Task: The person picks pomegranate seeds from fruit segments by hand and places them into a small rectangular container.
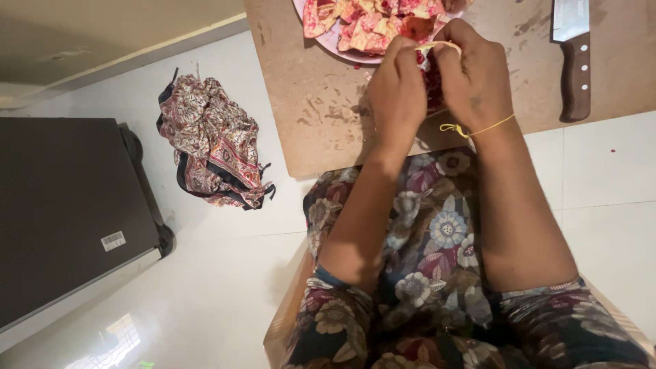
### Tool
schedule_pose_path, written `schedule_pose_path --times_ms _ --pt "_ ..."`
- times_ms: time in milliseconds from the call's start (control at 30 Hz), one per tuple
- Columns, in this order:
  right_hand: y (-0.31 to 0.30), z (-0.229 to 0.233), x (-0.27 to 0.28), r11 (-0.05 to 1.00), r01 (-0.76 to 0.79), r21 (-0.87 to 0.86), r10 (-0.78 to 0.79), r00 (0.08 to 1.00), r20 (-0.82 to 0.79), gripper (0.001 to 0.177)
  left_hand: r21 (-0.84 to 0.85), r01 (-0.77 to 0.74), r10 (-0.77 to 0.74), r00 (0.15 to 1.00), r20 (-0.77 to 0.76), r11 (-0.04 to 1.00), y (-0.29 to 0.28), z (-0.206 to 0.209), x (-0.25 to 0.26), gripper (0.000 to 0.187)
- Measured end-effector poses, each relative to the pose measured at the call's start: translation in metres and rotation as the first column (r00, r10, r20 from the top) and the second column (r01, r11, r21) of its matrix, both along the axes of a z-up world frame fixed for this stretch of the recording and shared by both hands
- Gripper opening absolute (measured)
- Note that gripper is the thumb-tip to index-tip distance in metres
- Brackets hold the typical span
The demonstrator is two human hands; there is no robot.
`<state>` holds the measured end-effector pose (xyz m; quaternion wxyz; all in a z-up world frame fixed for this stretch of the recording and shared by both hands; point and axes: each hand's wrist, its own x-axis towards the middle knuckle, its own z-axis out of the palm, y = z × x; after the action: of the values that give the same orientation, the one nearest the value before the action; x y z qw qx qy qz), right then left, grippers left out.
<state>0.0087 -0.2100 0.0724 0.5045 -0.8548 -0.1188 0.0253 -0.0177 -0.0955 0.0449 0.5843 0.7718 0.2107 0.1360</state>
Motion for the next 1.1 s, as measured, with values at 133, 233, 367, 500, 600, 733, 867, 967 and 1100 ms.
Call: schedule_pose_path --times_ms 133,233,367,500,600,733,867,967,1100 --pt "-0.001 -0.003 0.0 1.0 0.006 -0.008 -0.006 0.997 0.079 0.02 0.03 0.015 -0.014 0.999 -0.04 0.999 -0.008 0.003 0.0 0.035" --pt "0.0 -0.005 0.003 0.999 0.03 -0.029 -0.028 0.996 0.079 0.02 0.042 -0.054 0.052 0.997 0.052 0.998 -0.015 0.003 0.0 0.034" --pt "-0.002 -0.005 0.001 1.0 0.016 0.026 -0.018 0.997 0.08 0.021 0.035 -0.088 0.08 0.982 0.171 0.996 -0.02 0.005 -0.001 0.03" --pt "-0.003 -0.005 -0.002 0.999 0.048 -0.026 -0.046 0.997 0.066 0.023 0.05 -0.077 0.07 0.988 0.136 0.996 -0.021 0.007 -0.003 0.026" --pt "-0.005 -0.007 -0.001 0.999 0.033 -0.035 -0.03 0.995 0.099 0.024 0.07 -0.085 0.073 0.985 0.157 0.994 -0.024 0.007 -0.005 0.026" --pt "-0.005 -0.009 -0.001 0.998 0.061 -0.029 -0.058 0.993 0.1 0.027 0.065 -0.076 0.06 0.973 0.223 0.995 -0.025 0.008 -0.004 0.024" --pt "-0.003 -0.009 -0.002 0.998 0.069 0.01 -0.069 0.986 0.152 0.022 -0.101 -0.025 0.05 0.967 0.25 0.995 -0.028 0.002 -0.003 0.023" --pt "-0.005 -0.012 0.002 0.998 0.051 -0.022 -0.044 0.97 0.238 0.023 -0.066 -0.047 0.058 0.983 0.177 0.997 -0.026 -0.007 0.001 0.025" --pt "-0.01 -0.019 0.001 1.0 0.011 0.009 -0.013 0.956 0.294 0.024 -0.016 -0.023 0.027 0.96 0.278 1.0 -0.024 -0.015 0.002 0.027"
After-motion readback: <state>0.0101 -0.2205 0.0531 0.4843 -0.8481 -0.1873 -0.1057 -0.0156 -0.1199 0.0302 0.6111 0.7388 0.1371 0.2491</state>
